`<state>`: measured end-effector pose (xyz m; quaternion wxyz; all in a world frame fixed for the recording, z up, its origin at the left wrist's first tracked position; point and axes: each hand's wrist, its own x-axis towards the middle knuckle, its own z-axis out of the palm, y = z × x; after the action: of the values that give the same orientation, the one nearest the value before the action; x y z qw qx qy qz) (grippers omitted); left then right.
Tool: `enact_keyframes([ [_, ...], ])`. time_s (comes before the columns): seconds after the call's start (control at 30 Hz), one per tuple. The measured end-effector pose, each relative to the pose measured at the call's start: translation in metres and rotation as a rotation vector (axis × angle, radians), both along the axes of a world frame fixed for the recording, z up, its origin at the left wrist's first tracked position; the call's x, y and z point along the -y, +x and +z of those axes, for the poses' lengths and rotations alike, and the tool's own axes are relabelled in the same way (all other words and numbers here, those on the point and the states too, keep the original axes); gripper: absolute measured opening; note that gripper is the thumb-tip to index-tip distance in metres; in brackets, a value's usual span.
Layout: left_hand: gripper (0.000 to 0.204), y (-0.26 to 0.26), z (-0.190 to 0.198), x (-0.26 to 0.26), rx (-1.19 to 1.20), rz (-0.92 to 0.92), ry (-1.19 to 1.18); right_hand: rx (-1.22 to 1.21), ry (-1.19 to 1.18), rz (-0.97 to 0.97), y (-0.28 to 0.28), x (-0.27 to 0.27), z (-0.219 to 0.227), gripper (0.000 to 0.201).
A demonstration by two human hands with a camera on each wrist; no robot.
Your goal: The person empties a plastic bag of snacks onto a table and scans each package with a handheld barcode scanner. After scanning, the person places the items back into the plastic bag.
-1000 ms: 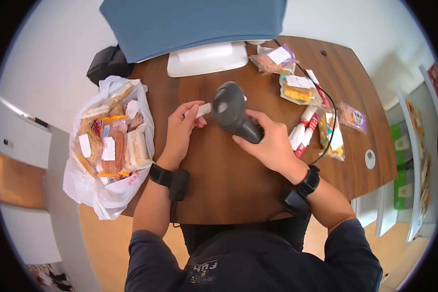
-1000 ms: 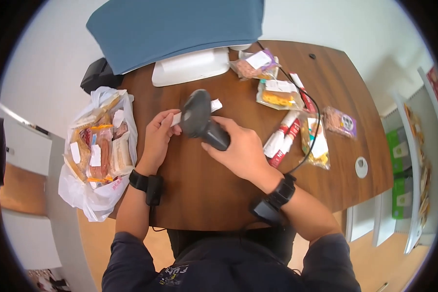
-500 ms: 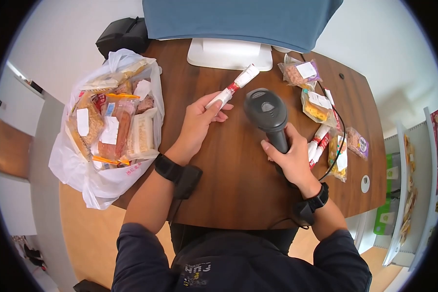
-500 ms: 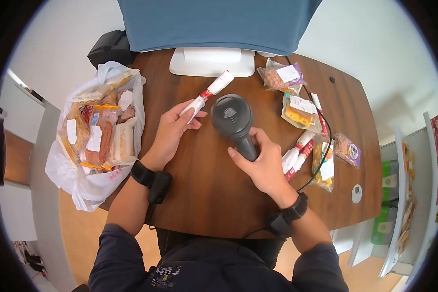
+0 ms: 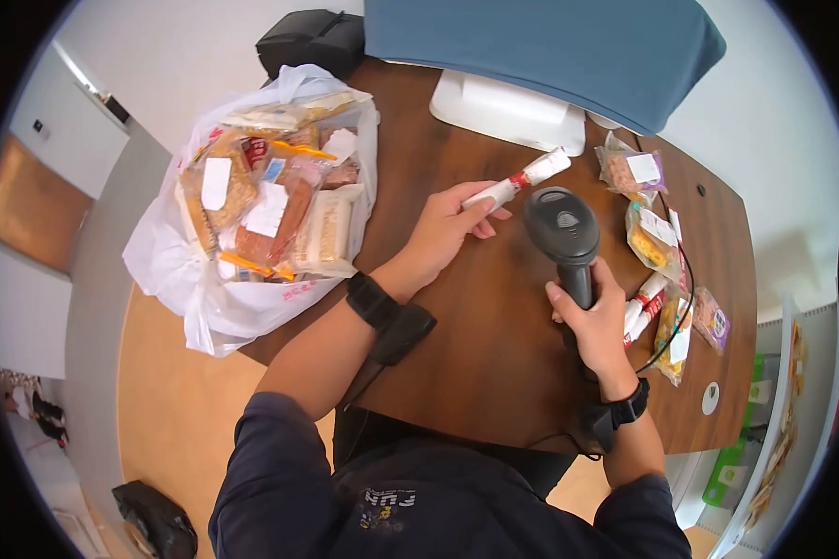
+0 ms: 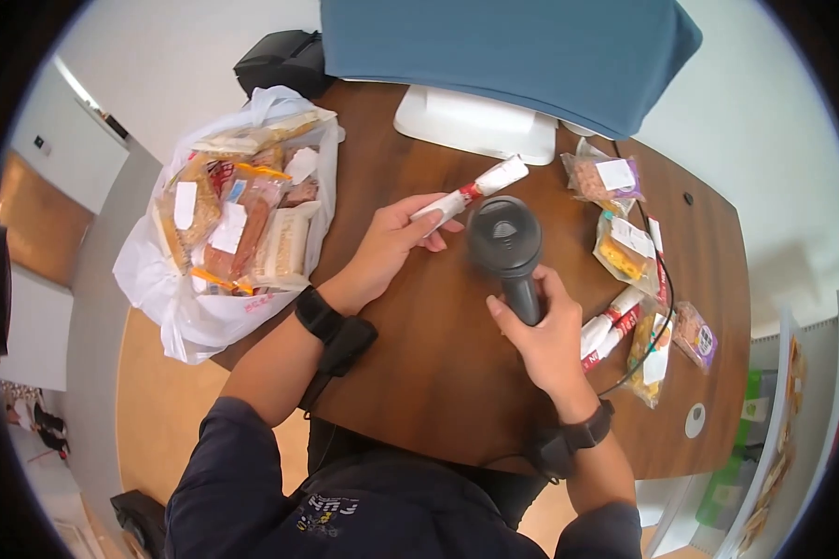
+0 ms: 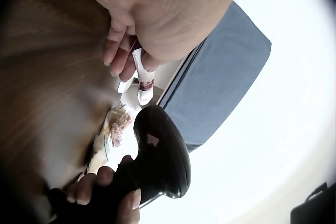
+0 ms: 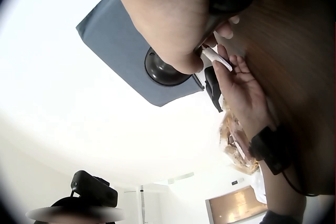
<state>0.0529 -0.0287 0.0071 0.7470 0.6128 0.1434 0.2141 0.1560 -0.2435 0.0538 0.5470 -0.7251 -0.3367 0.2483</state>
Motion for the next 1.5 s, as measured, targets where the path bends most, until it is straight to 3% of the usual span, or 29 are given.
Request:
enact_keyframes([
  [0.23, 0.041, -0.003, 0.004, -0.001, 0.027, 0.023, -0.028, 0.109, -0.015, 0.04, -0.002, 0.001, -0.003, 0.045],
  [0.4, 0.043, -0.01, 0.01, -0.018, 0.328, 0.141, -0.341, 0.206, -0.057, 0.103, -0.005, 0.002, 0.001, 0.051],
  [0.5, 0.043, -0.02, 0.03, -0.025, 0.415, 0.172, -0.378, 0.261, -0.034, 0.122, -0.006, 0.002, -0.002, 0.054],
  [0.63, 0.043, -0.035, 0.051, -0.04, 0.501, 0.182, -0.261, 0.266, -0.043, 0.142, -0.006, 0.002, -0.002, 0.055],
  [0.77, 0.042, -0.059, 0.068, -0.058, 0.603, 0.31, -0.213, 0.269, -0.049, 0.139, -0.007, 0.002, -0.002, 0.054],
  [0.97, 0.036, -0.083, 0.067, -0.083, 0.781, 0.32, -0.301, 0.254, -0.05, 0.154, -0.007, 0.002, 0.0, 0.052],
  [1.03, 0.032, -0.087, 0.062, -0.09, 0.895, 0.246, -0.436, 0.25, -0.045, 0.162, -0.008, 0.001, 0.001, 0.052],
  [1.23, 0.026, -0.088, 0.05, -0.1, 0.933, 0.506, -0.538, 0.253, -0.044, 0.171, -0.007, 0.001, 0.001, 0.051],
  [1.5, 0.033, -0.079, 0.053, -0.088, 0.873, 0.567, -0.434, 0.305, -0.061, 0.217, -0.009, 0.002, 0.001, 0.057],
])
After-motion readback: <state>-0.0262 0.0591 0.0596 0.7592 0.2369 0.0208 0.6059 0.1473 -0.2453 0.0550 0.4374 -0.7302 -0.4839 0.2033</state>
